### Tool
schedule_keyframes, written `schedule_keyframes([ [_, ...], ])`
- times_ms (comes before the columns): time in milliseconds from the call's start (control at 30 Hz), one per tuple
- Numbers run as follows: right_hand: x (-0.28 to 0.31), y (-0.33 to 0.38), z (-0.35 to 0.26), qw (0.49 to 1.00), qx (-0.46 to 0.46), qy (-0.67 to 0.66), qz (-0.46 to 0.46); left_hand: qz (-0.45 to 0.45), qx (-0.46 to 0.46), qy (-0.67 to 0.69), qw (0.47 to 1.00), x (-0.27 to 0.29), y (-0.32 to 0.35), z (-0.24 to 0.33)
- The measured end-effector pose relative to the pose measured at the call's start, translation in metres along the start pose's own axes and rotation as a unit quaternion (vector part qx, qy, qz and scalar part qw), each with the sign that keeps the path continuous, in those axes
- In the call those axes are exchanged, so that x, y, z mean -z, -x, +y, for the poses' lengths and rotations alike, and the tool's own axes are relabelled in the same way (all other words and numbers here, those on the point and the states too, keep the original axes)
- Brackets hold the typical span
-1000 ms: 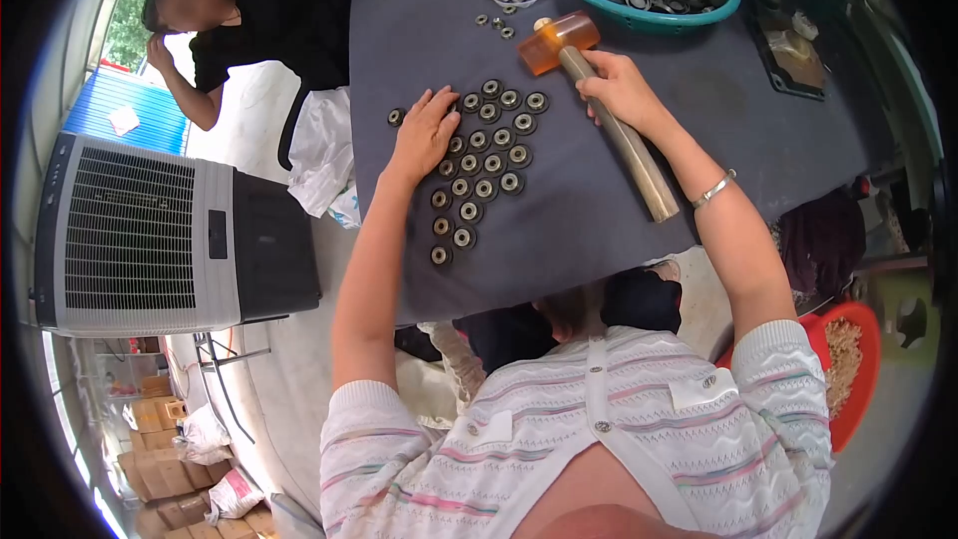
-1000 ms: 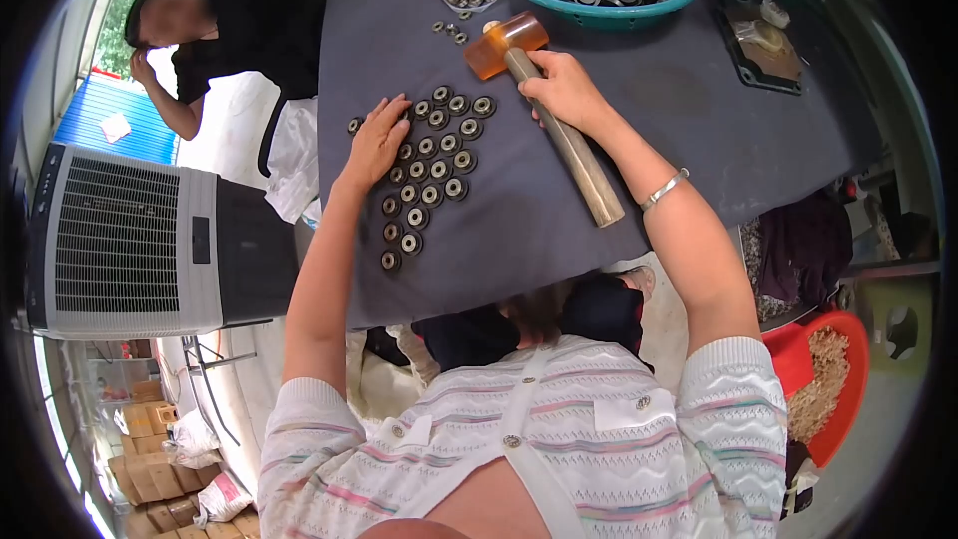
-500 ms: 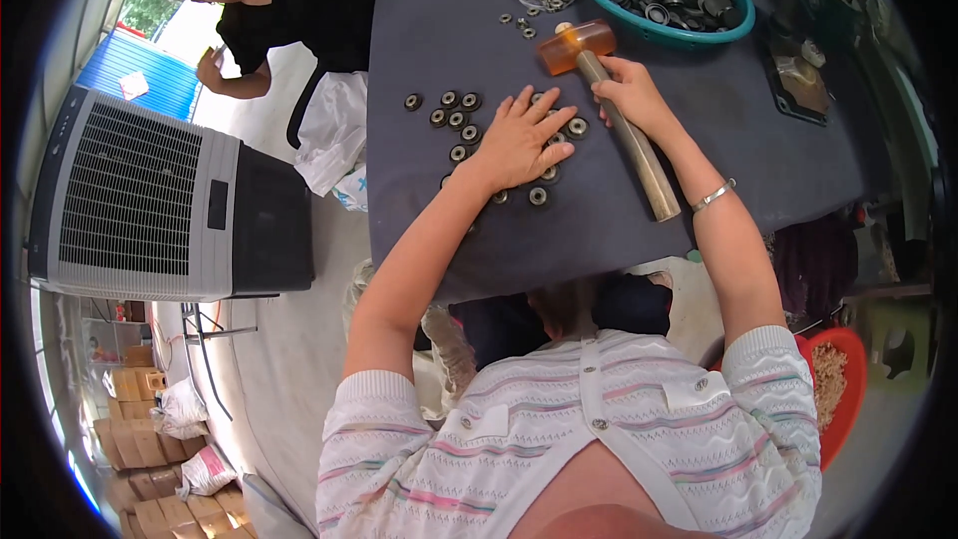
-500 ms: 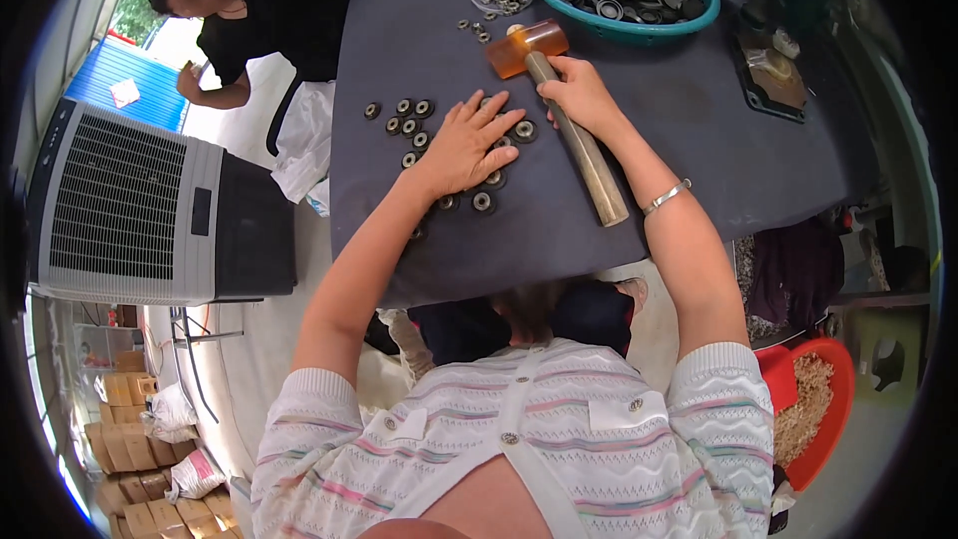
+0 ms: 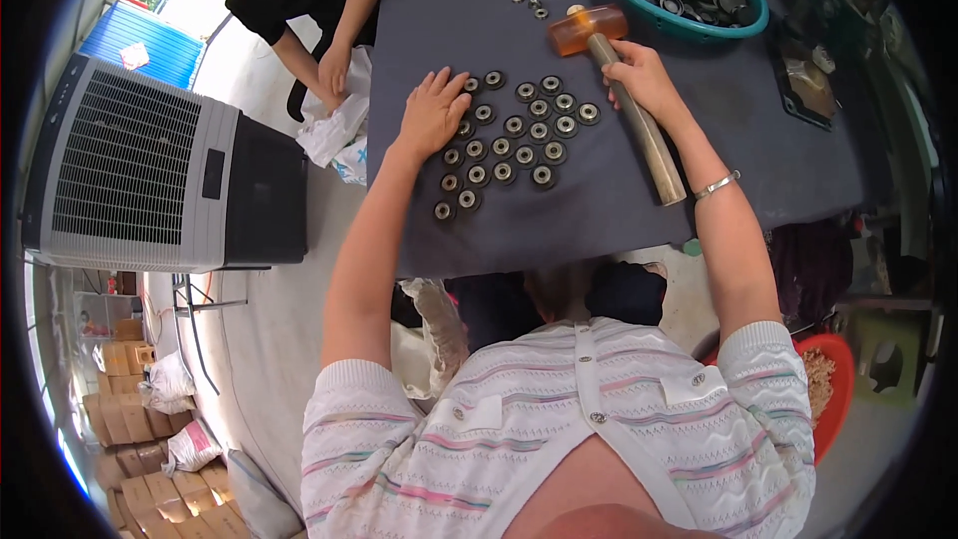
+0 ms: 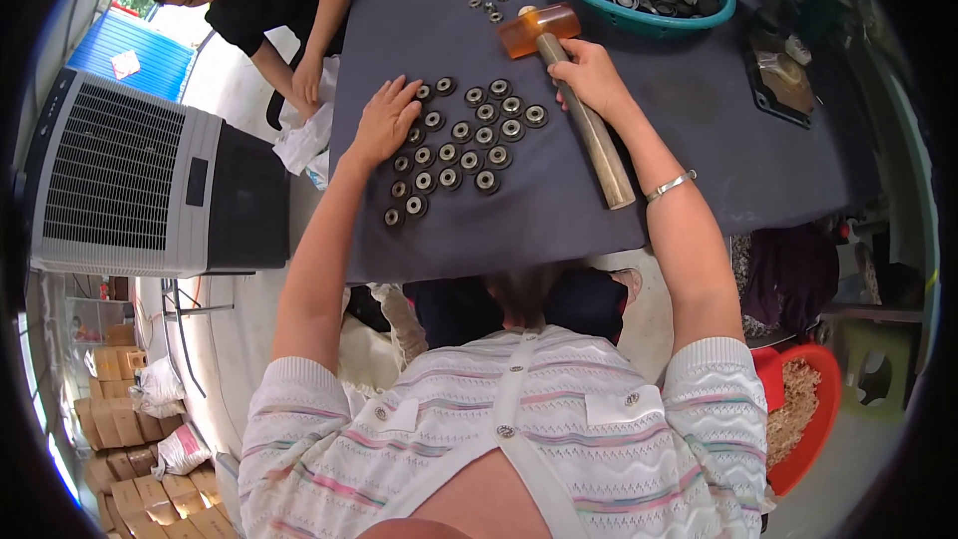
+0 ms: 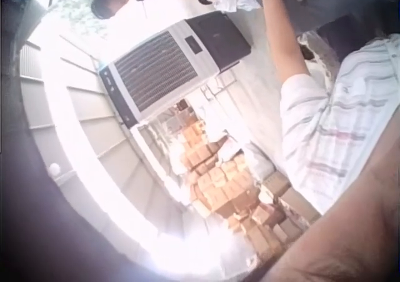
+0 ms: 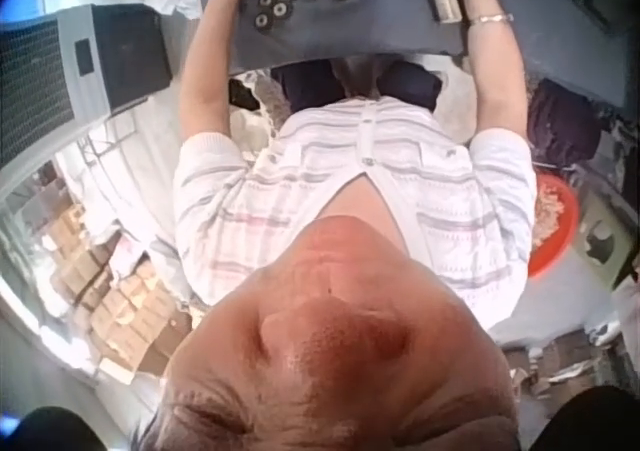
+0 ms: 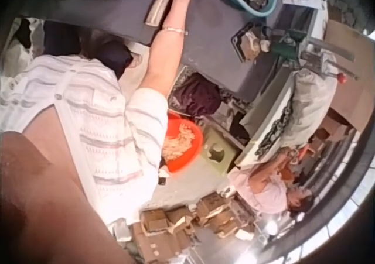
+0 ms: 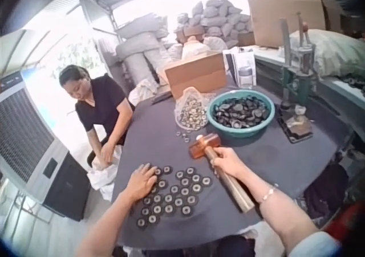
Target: The person assembles small hardware components by hammering metal bearings into plastic rings with a soft-faced mallet at a workbench.
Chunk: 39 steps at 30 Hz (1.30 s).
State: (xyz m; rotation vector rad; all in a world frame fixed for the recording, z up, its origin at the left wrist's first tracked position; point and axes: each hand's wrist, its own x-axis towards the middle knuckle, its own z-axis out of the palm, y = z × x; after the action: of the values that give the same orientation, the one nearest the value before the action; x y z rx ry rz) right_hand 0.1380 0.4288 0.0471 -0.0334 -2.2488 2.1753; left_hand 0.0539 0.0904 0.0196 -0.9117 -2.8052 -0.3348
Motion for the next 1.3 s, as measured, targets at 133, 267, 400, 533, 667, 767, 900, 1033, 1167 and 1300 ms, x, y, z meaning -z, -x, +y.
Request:
schedule_keyframes([
  [133,-0.001,0.002,-0.003,1.0,0.008,-0.004,0.003,0.017,0.011,0.002,1.0,0.007,0.028,0.033],
  [267,-0.004,0.001,0.0,1.0,0.019,0.005,0.002,0.11,0.05,0.158,0.98,0.031,0.057,0.034],
  [400,-0.003,0.004,0.001,0.999,0.026,0.009,0.022,0.2,0.139,0.209,0.947,0.03,0.12,0.04],
  [533,-0.009,0.003,0.005,0.998,0.051,0.014,0.043,0.262,0.164,0.218,0.926,0.021,0.155,0.048],
  [667,-0.006,-0.002,0.004,0.998,0.007,0.035,0.048,0.308,0.164,0.263,0.899,0.028,0.156,0.057],
  [767,-0.003,0.022,-0.001,0.995,0.011,0.048,0.081,0.296,0.125,0.22,0.921,0.033,0.161,0.06],
  [900,0.016,0.073,-0.016,0.995,0.026,0.033,0.085,0.294,0.054,0.185,0.936,0.035,0.161,0.062],
  [1033,0.04,0.117,-0.024,0.993,0.011,0.055,0.106,0.23,0.051,0.175,0.956,0.036,0.16,0.068],
  [1167,0.066,0.138,-0.005,0.96,0.025,0.258,0.106,0.242,0.033,0.14,0.96,0.036,0.168,0.075],
  [1300,0.077,0.152,-0.022,0.849,0.099,0.498,0.146,0.246,0.044,0.088,0.964,0.034,0.171,0.085],
])
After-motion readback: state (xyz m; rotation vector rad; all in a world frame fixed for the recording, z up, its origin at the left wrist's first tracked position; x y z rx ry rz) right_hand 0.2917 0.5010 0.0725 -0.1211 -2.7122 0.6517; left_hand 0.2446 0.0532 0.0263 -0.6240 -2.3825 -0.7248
